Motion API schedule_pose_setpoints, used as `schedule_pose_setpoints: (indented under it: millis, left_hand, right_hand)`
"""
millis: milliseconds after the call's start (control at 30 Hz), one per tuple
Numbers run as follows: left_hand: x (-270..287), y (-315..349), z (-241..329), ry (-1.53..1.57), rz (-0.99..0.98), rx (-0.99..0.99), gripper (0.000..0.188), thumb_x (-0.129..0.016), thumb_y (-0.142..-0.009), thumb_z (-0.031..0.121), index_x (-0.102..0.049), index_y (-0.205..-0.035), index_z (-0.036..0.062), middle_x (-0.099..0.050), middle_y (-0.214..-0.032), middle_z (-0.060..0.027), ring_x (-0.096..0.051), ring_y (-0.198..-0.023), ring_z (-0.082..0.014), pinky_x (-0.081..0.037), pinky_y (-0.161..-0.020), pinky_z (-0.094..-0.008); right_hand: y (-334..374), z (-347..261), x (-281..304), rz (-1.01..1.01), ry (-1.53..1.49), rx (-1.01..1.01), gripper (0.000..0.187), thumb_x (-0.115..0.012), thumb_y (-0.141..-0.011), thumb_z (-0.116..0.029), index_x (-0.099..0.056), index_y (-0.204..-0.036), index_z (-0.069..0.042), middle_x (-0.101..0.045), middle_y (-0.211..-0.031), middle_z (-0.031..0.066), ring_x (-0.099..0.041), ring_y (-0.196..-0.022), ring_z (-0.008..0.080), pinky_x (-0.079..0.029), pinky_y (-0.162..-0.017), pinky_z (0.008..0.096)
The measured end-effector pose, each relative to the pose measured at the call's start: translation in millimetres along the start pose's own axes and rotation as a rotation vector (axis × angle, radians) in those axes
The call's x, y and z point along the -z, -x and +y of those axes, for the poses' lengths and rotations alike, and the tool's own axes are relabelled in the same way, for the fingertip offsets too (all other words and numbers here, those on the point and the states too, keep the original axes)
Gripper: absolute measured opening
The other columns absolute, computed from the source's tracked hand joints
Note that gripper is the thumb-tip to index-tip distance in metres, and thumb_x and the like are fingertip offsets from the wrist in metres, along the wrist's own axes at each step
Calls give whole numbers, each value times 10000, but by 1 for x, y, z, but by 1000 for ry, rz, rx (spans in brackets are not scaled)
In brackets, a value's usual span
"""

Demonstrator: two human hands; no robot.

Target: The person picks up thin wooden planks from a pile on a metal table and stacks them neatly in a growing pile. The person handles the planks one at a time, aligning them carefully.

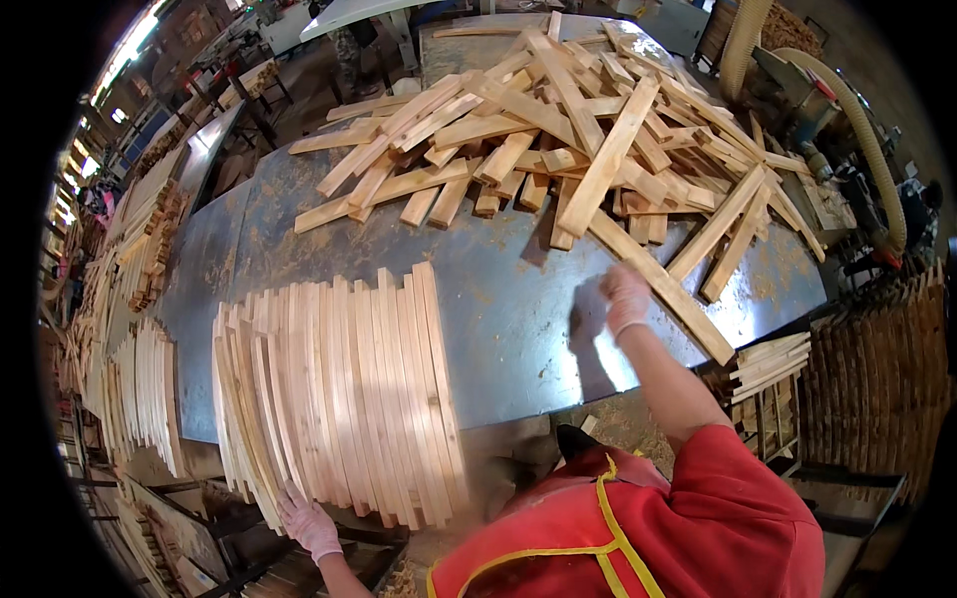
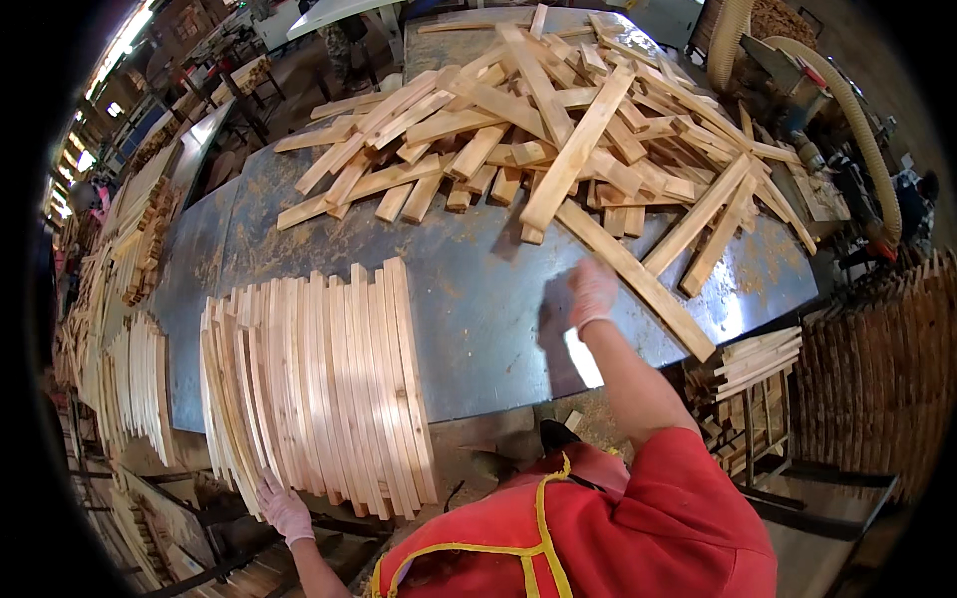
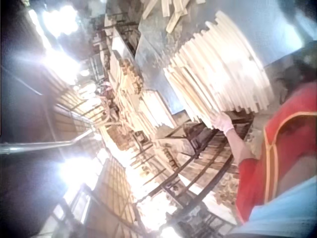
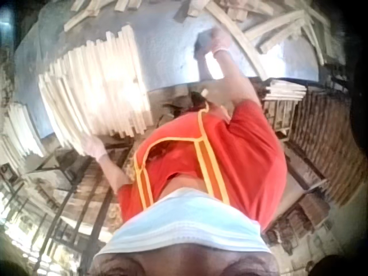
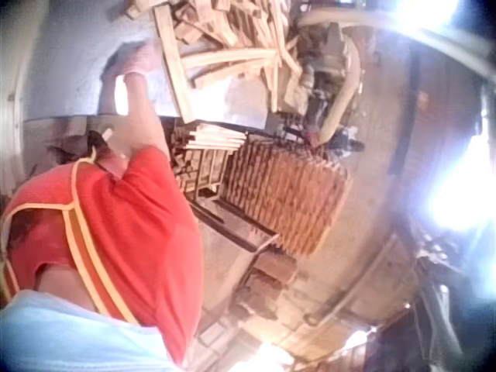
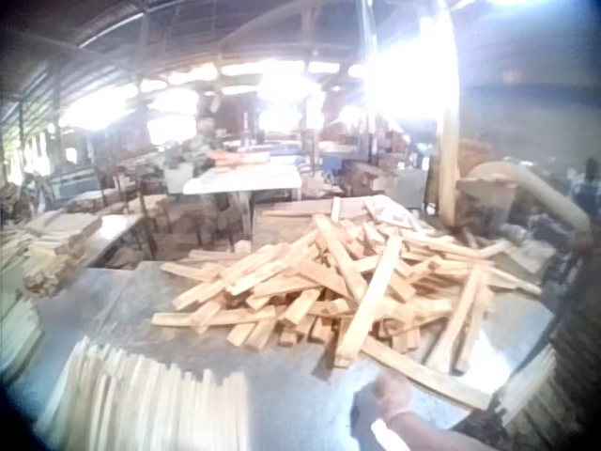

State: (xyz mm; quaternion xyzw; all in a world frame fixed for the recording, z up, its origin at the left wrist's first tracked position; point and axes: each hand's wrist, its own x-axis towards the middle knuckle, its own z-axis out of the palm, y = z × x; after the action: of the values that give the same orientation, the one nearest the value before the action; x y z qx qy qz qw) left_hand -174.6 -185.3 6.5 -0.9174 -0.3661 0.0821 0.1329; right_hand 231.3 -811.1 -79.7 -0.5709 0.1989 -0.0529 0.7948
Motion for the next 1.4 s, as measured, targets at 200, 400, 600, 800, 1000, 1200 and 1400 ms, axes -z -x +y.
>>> schedule_pose_setpoints:
  millis: [200,400,600,800,1000,1200,1400]
  left_hand:
    - [103,-9,62,327,-270,254,757,-662,-979,152,-302,-1641,83,-444,-1600,-206,-444,-1469,-333,-347,-1237,-449]
    - [107,62,232,669,119,-454,785,-776,-900,234,-429,-1572,23,-538,-1536,-195,-526,-1411,-342,-416,-1190,-451]
    - [155,104,390,663,-62,-692,943,-871,-784,363,-421,-1539,23,-521,-1481,-209,-512,-1359,-428,-441,-1117,-506]
    - [109,94,431,501,-20,-702,776,-820,-797,289,-502,-1482,112,-633,-1184,-187,-641,-1033,-415,-530,-859,-541]
    - [125,122,362,1154,-386,-480,770,-671,-827,100,-442,-1562,104,-651,-984,-117,-659,-870,-294,-551,-795,-427]
    - [134,156,282,1748,-886,-160,699,-559,-854,40,-485,-1548,83,-642,-1033,-54,-604,-856,-106,-514,-692,-274]
    - [82,147,288,1257,-358,-418,629,-650,-814,92,-603,-1441,70,-677,-1114,-159,-663,-979,-268,-546,-845,-410]
  right_hand:
    - [-61,-89,-71,-65,8,-53,400,-761,-943,-254,-659,-1248,-15,-736,-1072,115,-696,-921,223,-563,-770,360]
    - [-7,-63,-98,-305,-188,-200,501,-784,-899,-101,-597,-1352,5,-701,-1122,98,-673,-950,218,-578,-814,363]
    - [42,-62,-40,-456,728,-63,528,-682,-952,-230,-603,-1409,22,-713,-1202,95,-660,-1035,215,-536,-893,339]
    - [-80,-125,-96,-126,121,-147,372,-702,-941,-219,-693,-1246,-6,-716,-1048,63,-633,-926,198,-507,-834,323]
    - [-116,-107,-122,-333,203,-349,200,-769,-929,-248,-733,-987,-60,-675,-820,40,-618,-680,188,-530,-633,352]
    - [29,-32,-40,-694,409,-257,198,-781,-887,-188,-725,-1009,-43,-697,-851,39,-633,-726,154,-547,-686,331]
    - [189,51,-22,-525,429,-571,295,-764,-801,-167,-625,-994,7,-627,-801,57,-572,-650,165,-481,-583,335]
